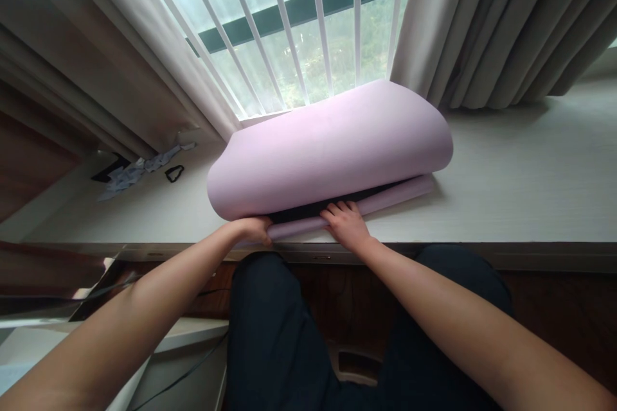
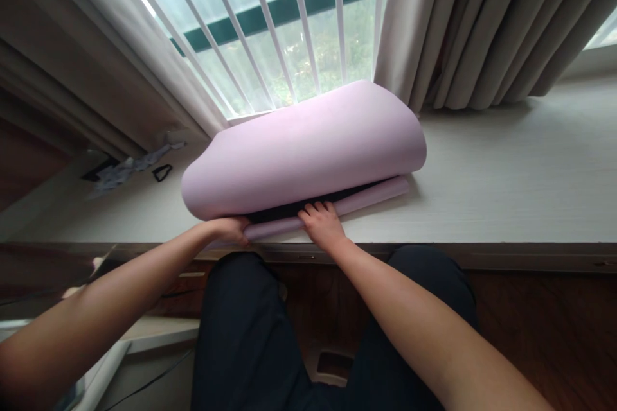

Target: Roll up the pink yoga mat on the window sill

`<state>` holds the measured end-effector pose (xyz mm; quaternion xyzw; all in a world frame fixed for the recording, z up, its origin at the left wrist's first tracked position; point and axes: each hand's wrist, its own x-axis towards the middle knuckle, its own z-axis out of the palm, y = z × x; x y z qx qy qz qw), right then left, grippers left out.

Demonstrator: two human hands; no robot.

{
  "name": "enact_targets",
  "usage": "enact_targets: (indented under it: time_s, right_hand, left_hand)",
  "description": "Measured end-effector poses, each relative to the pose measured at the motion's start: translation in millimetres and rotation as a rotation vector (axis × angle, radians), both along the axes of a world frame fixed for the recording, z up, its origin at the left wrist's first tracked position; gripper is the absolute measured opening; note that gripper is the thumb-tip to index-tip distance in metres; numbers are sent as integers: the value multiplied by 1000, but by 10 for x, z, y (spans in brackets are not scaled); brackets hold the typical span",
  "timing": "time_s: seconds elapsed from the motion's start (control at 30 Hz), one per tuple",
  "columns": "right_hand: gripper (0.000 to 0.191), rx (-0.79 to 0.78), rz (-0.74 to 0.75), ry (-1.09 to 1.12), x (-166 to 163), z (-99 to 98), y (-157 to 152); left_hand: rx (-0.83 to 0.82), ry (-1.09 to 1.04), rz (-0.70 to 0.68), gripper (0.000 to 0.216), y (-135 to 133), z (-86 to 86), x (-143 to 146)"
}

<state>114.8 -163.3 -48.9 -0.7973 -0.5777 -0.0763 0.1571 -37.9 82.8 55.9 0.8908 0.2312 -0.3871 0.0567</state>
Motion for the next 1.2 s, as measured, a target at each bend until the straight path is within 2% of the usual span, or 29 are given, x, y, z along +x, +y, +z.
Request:
enact_targets:
  time_s: [0.13, 0.27, 0.43, 0.57, 0.7, 0.87, 0.97, 1.03, 1.2]
  right_hand:
    - [28, 5, -3, 0, -2, -1, 5]
    - [28, 8, -4, -2, 0, -19, 8]
    - [28, 21, -1, -1, -1, -14, 9]
    - [25, 31, 5, 3, -3, -3, 8]
    - [25, 30, 13, 10, -4, -1, 5]
    - [25, 11, 12, 9, 1, -1, 9]
    - [25, 0, 6, 16, 5, 2, 12]
    - [25, 0, 1, 20, 7, 4, 11]
    - [25, 0, -8, 16, 6, 16, 9]
  left_hand:
    - [-41, 14, 95, 83, 24, 34, -33]
    - [-46, 72, 132, 78, 28, 110, 32]
    - [38, 127, 100, 68, 5, 119, 108]
    - [77, 136, -5, 58, -114, 60, 86]
    - [129, 39, -116, 43, -291, -13, -35]
    - [213, -96, -154, 41, -375, -22, -182]
    - [252, -198, -152, 50, -417, -6, -262]
    - [288, -272, -133, 47, -470, -26, -336]
    - [365, -472, -54, 38, -621, -222, -523]
